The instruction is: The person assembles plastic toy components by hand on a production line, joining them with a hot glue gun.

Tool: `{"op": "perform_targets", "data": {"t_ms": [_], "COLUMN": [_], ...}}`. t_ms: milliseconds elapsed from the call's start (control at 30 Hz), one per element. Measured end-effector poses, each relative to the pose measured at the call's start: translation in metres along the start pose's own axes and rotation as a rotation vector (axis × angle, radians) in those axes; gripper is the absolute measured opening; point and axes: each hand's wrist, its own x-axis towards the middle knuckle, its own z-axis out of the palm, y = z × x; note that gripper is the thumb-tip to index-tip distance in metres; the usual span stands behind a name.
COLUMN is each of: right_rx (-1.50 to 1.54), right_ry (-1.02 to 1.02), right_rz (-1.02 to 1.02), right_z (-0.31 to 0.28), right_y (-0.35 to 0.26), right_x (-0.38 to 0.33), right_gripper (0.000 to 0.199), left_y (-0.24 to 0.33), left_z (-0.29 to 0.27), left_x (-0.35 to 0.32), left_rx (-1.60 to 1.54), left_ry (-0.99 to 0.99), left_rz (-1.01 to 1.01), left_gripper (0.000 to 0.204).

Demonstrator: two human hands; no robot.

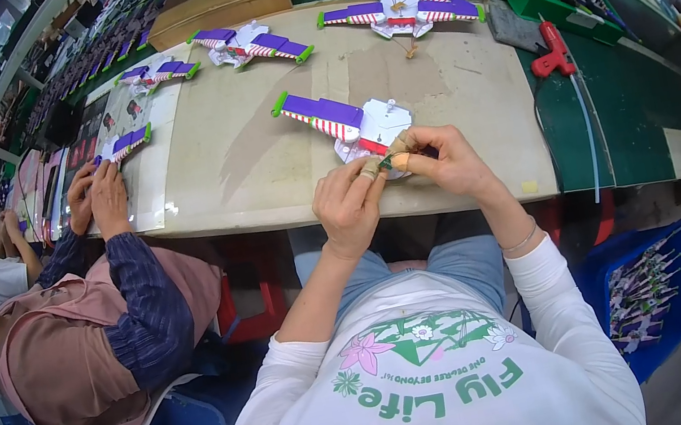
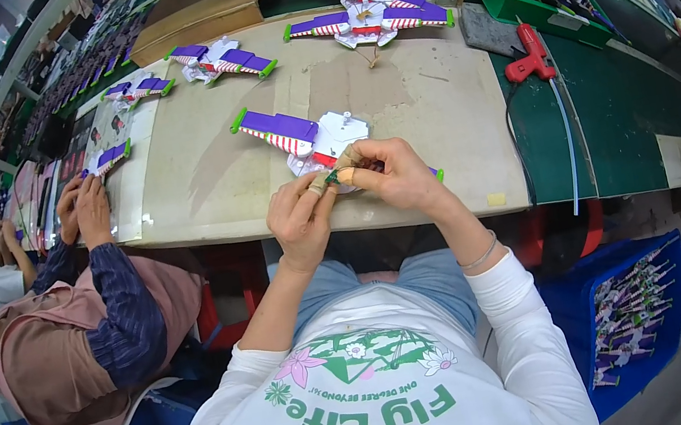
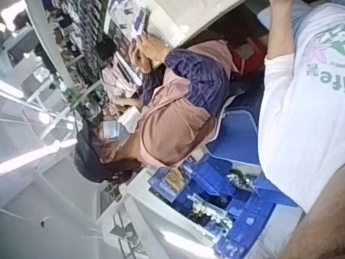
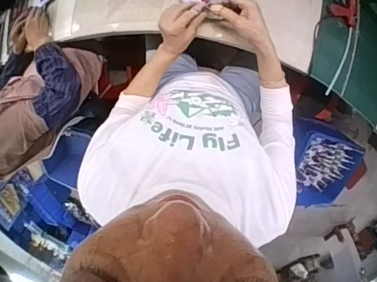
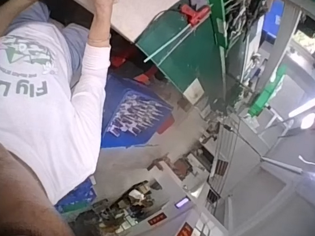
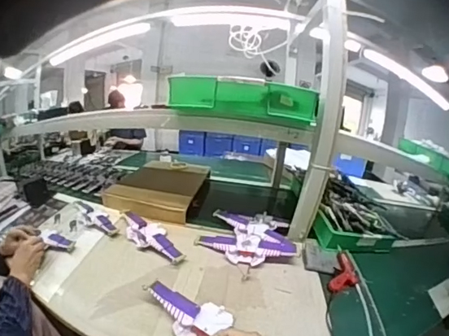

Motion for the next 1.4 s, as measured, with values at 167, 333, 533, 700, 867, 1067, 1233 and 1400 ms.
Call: {"op": "perform_targets", "data": {"t_ms": [167, 333, 533, 700, 867, 1067, 1233, 1400], "right_rx": [-0.517, -0.552, -0.577, -0.594, -0.643, -0.829, -1.079, -1.140], "right_ry": [0.306, 0.372, 0.409, 0.380, 0.343, 0.342, 0.247, 0.161], "right_rz": [-0.303, -0.250, -0.252, -0.221, -0.225, -0.311, -0.334, -0.382], "right_z": [0.016, 0.023, 0.022, 0.022, 0.020, 0.028, 0.036, 0.034], "right_y": [0.004, 0.008, 0.009, 0.008, 0.006, 0.000, -0.014, -0.016], "right_x": [0.006, 0.011, 0.014, 0.014, 0.016, 0.017, 0.021, 0.025], "right_gripper": [0.009, 0.010, 0.010, 0.010, 0.010, 0.007, 0.006, 0.011], "left_y": [0.000, 0.002, 0.000, 0.001, -0.003, -0.004, -0.002, -0.009], "left_z": [0.002, 0.003, 0.005, 0.006, 0.007, 0.000, -0.013, -0.026], "left_x": [0.002, 0.003, 0.002, 0.001, -0.002, -0.001, 0.000, 0.005], "left_rx": [-0.053, -0.075, -0.047, -0.043, -0.047, -0.056, -0.069, -0.245], "left_ry": [0.005, -0.027, -0.025, -0.026, -0.031, -0.079, -0.158, -0.123], "left_rz": [-0.060, -0.126, -0.109, -0.075, -0.042, -0.010, -0.011, -0.180], "left_gripper": [0.020, 0.021, 0.022, 0.020, 0.016, 0.016, 0.017, 0.013]}}
